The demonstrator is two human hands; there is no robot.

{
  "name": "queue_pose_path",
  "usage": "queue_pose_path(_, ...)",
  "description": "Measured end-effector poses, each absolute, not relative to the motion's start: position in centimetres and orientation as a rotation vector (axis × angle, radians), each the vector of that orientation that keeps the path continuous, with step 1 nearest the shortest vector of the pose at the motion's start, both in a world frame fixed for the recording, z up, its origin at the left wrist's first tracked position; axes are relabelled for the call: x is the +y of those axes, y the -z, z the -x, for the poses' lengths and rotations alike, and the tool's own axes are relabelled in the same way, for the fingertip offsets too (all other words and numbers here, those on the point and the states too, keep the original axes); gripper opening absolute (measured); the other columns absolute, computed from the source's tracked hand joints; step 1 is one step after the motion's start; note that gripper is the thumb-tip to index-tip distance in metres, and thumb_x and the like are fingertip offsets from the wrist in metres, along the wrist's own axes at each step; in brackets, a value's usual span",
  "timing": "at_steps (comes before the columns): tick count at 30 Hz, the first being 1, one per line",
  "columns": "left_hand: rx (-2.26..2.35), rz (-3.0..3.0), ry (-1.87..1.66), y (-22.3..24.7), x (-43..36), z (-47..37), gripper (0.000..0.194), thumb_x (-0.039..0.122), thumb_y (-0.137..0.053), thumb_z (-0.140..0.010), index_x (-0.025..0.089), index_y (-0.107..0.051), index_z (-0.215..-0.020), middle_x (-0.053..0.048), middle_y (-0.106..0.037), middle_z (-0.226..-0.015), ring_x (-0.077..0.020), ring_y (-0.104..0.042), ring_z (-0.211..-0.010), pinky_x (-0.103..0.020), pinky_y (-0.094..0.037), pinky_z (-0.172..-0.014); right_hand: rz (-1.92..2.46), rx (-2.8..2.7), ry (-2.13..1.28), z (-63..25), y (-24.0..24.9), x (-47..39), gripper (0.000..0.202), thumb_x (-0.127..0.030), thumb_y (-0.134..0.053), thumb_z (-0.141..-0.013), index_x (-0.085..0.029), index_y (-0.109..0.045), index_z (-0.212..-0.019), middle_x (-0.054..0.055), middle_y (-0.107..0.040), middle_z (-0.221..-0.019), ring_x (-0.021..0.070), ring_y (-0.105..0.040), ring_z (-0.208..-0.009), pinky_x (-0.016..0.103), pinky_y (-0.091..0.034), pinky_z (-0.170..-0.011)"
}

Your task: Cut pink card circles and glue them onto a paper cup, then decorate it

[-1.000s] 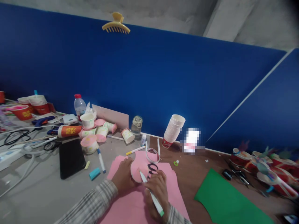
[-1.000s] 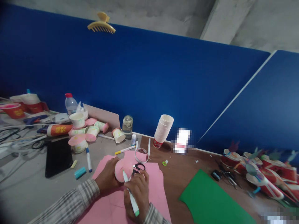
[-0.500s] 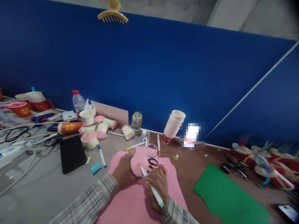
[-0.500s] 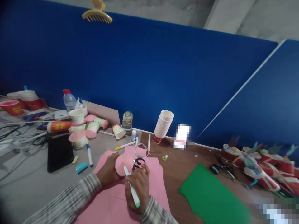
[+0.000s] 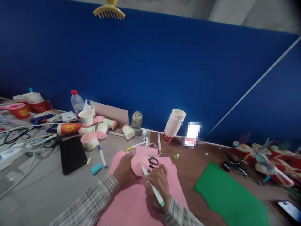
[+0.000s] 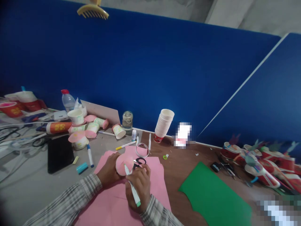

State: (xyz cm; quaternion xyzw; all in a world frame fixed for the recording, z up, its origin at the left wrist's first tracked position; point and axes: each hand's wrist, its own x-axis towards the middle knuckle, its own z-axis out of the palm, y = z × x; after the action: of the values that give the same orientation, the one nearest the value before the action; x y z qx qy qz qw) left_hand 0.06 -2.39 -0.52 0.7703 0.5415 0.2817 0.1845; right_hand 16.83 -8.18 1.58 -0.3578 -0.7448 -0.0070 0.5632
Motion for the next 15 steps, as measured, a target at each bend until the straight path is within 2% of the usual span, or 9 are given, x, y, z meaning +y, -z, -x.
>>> queue_pose_path(15, 1.571, -2.158, -0.744, 0.44, -2.30, 0.01, 0.053, 0.047, -0.076, -0.040, 0.024, -0.056, -0.084, -0.002, -0.055, -0.087, -0.0250, -0.051, -0.080, -0.037, -0.039, -0.070, 0.861, -1.743, 0.027, -16.72, -2.18, -8.60, 0.010, -0.023, -0.052, -0.073, -0.024, -0.062, -0.072, -0.006, -0.059, -0.058, 0.0158, -0.058, -0.059, 0.045, -0.041, -0.083)
